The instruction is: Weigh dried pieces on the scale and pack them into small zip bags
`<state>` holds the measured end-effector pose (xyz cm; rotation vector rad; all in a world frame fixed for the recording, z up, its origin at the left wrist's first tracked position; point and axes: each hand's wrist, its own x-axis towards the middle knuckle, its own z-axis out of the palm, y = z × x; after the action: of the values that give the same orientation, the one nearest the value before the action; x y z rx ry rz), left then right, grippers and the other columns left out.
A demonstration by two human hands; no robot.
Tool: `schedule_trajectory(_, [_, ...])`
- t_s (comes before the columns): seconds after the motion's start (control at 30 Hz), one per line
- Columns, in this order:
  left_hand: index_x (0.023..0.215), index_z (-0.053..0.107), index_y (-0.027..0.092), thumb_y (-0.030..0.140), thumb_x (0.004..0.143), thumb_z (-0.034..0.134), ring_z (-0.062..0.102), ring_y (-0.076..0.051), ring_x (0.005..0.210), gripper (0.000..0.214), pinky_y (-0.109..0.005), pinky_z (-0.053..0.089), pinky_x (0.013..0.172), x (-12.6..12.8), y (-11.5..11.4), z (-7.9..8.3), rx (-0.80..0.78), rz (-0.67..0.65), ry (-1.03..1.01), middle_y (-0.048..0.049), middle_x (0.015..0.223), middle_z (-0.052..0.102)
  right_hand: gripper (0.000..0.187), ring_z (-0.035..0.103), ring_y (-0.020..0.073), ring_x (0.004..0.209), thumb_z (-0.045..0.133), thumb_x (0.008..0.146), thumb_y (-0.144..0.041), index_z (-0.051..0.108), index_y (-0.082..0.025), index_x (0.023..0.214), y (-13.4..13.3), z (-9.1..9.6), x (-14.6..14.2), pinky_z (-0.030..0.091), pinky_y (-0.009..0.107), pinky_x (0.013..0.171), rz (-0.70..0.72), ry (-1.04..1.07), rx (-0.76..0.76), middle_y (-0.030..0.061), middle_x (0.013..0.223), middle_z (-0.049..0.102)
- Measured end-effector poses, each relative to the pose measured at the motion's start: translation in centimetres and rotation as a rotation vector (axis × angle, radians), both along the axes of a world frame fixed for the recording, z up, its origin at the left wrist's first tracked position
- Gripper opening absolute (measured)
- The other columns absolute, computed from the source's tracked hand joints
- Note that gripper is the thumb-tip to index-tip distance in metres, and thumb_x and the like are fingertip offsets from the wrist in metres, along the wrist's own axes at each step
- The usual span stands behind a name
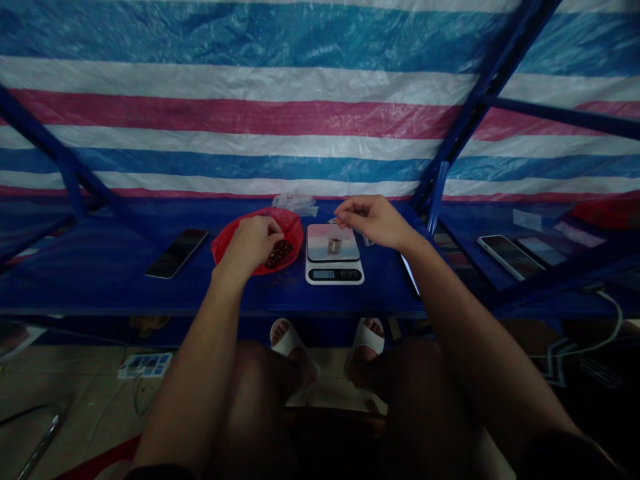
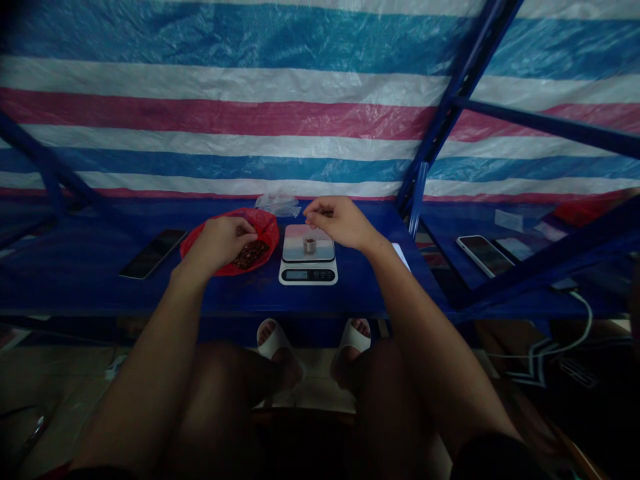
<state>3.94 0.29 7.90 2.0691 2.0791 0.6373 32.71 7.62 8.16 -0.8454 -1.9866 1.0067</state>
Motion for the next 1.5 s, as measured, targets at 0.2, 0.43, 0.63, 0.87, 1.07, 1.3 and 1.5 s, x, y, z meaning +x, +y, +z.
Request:
schedule_trajectory(0.2, [0.095,0.086,0.022,0.021,0.095,0.075,0.080,-0.028,0.099,0.011,-0.040,0.059,0.101,4.8,1.3,2.5,0.089,-0.134,-0.097,-0.0097,0.101,0.087,0.025,0.075,0.0217,0.086,0.081,0.091,-0.046,0.080,-0.022,0.096,0.3,-3.9,1.1,0.062,0.040,0.084,-0.195,0.131,-0.003,0.0066,0.095,0.083])
schedule_trajectory(0.43, [0.097,0.087,0.018,0.012,0.094,0.068,0.078,-0.029,0.101,0.020,-0.041,0.057,0.099,9.9,3.3,1.0,0.088,-0.369,-0.046,-0.0128,0.105,0.086,0.017,0.077,0.0241,0.090,0.079,0.092,-0.040,0.080,-0.023,0.094,0.4,-5.2,1.6,0.061,0.043,0.088,-0.242,0.161,0.021,0.0065,0.097,0.084])
schedule_trajectory(0.63, [0.096,0.087,0.020,0.013,0.094,0.066,0.078,-0.030,0.097,0.023,-0.040,0.055,0.094,10.5,4.2,0.3,0.098,-0.407,0.017,-0.0121,0.100,0.085,0.011,0.075,0.0237,0.090,0.074,0.094,-0.033,0.079,-0.024,0.091,0.6,-5.6,1.8,0.061,0.043,0.089,-0.192,0.146,0.037,0.0057,0.097,0.083])
schedule_trajectory(0.87, [0.097,0.089,0.019,0.016,0.093,0.070,0.078,-0.030,0.096,0.020,-0.039,0.054,0.088,10.6,4.7,0.6,0.054,-0.474,0.073,-0.0124,0.096,0.086,0.015,0.078,0.0256,0.094,0.074,0.095,-0.036,0.081,-0.023,0.095,0.4,-5.8,1.6,0.062,0.044,0.092,-0.120,0.130,0.029,0.0075,0.102,0.084])
schedule_trajectory(1.07, [0.096,0.089,0.022,0.018,0.091,0.075,0.079,-0.029,0.097,0.016,-0.040,0.056,0.093,10.3,4.7,0.9,0.052,-0.492,0.061,-0.0099,0.096,0.086,0.014,0.076,0.0247,0.094,0.078,0.093,-0.037,0.080,-0.024,0.094,0.4,-6.2,1.4,0.063,0.043,0.091,-0.110,0.155,-0.005,0.0070,0.102,0.084])
schedule_trajectory(1.3, [0.094,0.089,0.021,0.011,0.091,0.075,0.079,-0.025,0.091,0.017,-0.039,0.059,0.093,10.9,4.3,1.4,0.077,-0.439,-0.126,-0.0086,0.096,0.086,0.013,0.074,0.0237,0.090,0.075,0.094,-0.036,0.080,-0.023,0.095,0.4,-6.1,1.5,0.062,0.042,0.088,-0.119,0.156,-0.020,0.0055,0.097,0.083])
schedule_trajectory(1.5, [0.100,0.086,0.018,0.016,0.090,0.078,0.079,-0.022,0.092,0.013,-0.036,0.062,0.091,10.4,5.1,-0.3,0.076,-0.387,-0.467,-0.0074,0.098,0.086,0.010,0.076,0.0241,0.098,0.078,0.090,-0.027,0.077,-0.025,0.100,0.1,-6.0,1.5,0.063,0.045,0.098,-0.102,0.180,-0.032,0.0053,0.105,0.083])
